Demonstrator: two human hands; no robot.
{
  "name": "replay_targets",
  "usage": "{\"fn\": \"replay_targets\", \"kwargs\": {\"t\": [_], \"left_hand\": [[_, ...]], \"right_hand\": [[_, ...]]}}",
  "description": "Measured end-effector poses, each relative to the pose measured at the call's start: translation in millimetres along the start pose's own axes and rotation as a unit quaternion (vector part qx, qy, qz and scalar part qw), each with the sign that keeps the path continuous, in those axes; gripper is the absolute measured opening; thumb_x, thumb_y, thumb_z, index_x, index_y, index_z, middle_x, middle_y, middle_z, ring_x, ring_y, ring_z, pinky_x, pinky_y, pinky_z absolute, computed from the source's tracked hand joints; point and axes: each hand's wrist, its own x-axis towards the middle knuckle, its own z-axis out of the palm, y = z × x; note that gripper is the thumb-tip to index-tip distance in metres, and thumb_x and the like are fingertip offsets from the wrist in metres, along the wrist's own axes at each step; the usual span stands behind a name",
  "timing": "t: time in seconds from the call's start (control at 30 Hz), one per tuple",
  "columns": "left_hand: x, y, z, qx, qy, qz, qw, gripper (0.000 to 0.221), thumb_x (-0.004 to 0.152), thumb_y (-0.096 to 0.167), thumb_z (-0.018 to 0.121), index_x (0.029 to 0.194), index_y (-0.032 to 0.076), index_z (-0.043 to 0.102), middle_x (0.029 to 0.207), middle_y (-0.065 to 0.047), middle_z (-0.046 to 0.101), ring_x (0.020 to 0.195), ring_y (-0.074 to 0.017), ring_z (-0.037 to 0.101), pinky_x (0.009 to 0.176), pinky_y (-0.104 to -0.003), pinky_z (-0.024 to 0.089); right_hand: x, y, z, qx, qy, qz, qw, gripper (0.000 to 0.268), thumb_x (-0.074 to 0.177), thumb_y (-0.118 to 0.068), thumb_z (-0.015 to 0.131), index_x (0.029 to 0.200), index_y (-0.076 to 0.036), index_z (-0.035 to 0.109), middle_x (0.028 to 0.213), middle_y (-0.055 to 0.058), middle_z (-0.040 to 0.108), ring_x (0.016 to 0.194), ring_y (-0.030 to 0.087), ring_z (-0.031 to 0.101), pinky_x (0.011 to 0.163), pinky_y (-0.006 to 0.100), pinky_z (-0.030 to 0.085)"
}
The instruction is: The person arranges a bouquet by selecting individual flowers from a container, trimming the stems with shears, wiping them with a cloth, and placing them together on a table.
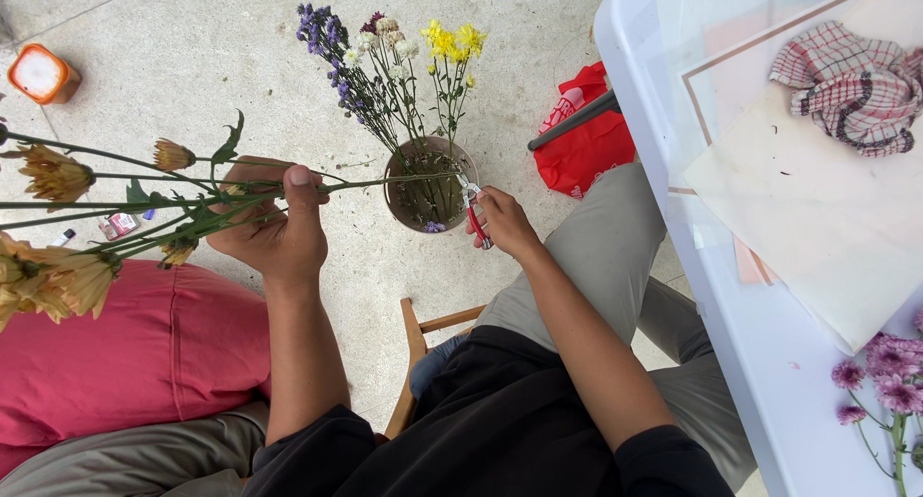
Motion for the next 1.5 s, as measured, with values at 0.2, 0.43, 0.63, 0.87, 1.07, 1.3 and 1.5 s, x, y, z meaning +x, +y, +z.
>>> {"fn": "replay_targets", "kwargs": {"t": [0.2,0.43,0.63,0.87,1.07,1.3,1.5], "left_hand": [[-1,2,1,-0.001,0.000,-0.006,1.000,0.022,0.101,0.001,0.072,0.081,-0.005,0.065,0.063,-0.015,0.064,0.048,-0.0223,0.063,0.047,-0.031,0.053],[-9,-4,4,-0.002,-0.008,-0.037,0.999,0.019,0.098,-0.001,0.075,0.083,-0.006,0.066,0.066,-0.016,0.064,0.052,-0.0240,0.067,0.052,-0.032,0.055],[-8,-3,7,0.013,-0.021,-0.045,0.999,0.019,0.100,0.002,0.076,0.084,-0.006,0.068,0.066,-0.015,0.064,0.055,-0.0252,0.066,0.053,-0.033,0.055],[-10,-5,1,0.016,-0.014,-0.057,0.998,0.021,0.100,0.003,0.077,0.083,-0.006,0.067,0.067,-0.016,0.064,0.053,-0.0255,0.067,0.053,-0.033,0.055],[1,14,13,-0.026,-0.014,-0.082,0.996,0.026,0.101,0.007,0.072,0.079,-0.003,0.063,0.063,-0.015,0.063,0.048,-0.0220,0.063,0.049,-0.031,0.053],[20,43,32,-0.049,0.003,-0.187,0.981,0.029,0.105,0.018,0.063,0.084,0.002,0.050,0.070,-0.016,0.051,0.050,-0.0259,0.059,0.043,-0.031,0.039],[45,58,55,-0.171,0.073,-0.232,0.955,0.036,0.101,0.021,0.067,0.077,0.007,0.042,0.062,-0.012,0.040,0.051,-0.0214,0.044,0.046,-0.032,0.037]], "right_hand": [[-11,-13,2,-0.042,0.009,-0.003,0.999,0.036,0.108,-0.026,0.036,0.115,-0.004,0.063,0.071,0.022,0.070,0.045,0.022,0.066,0.039,0.028,0.055],[19,30,-1,-0.171,0.026,0.005,0.985,0.034,0.106,-0.030,0.040,0.105,-0.013,0.070,0.061,0.008,0.068,0.045,0.017,0.063,0.041,0.028,0.053],[10,17,-1,-0.241,0.046,-0.004,0.970,0.034,0.103,-0.030,0.040,0.097,-0.013,0.068,0.064,0.009,0.067,0.058,0.026,0.064,0.057,0.039,0.051],[-29,-21,-1,-0.081,0.072,-0.029,0.994,0.034,0.103,-0.033,0.036,0.098,-0.010,0.061,0.065,0.012,0.066,0.049,0.020,0.061,0.050,0.031,0.051],[-70,-26,-20,0.014,-0.047,-0.070,0.996,0.045,0.099,-0.032,0.031,0.130,-0.007,0.053,0.100,0.021,0.072,0.081,0.027,0.071,0.073,0.034,0.052],[-158,-89,-56,0.055,-0.135,-0.120,0.982,0.061,0.102,-0.046,0.036,0.153,-0.014,0.032,0.132,0.010,0.060,0.122,0.023,0.063,0.104,0.038,0.042],[-229,-139,-92,0.051,-0.121,-0.234,0.963,0.080,0.096,-0.055,0.059,0.155,-0.008,0.032,0.143,0.014,0.051,0.127,0.026,0.056,0.113,0.045,0.039]]}}
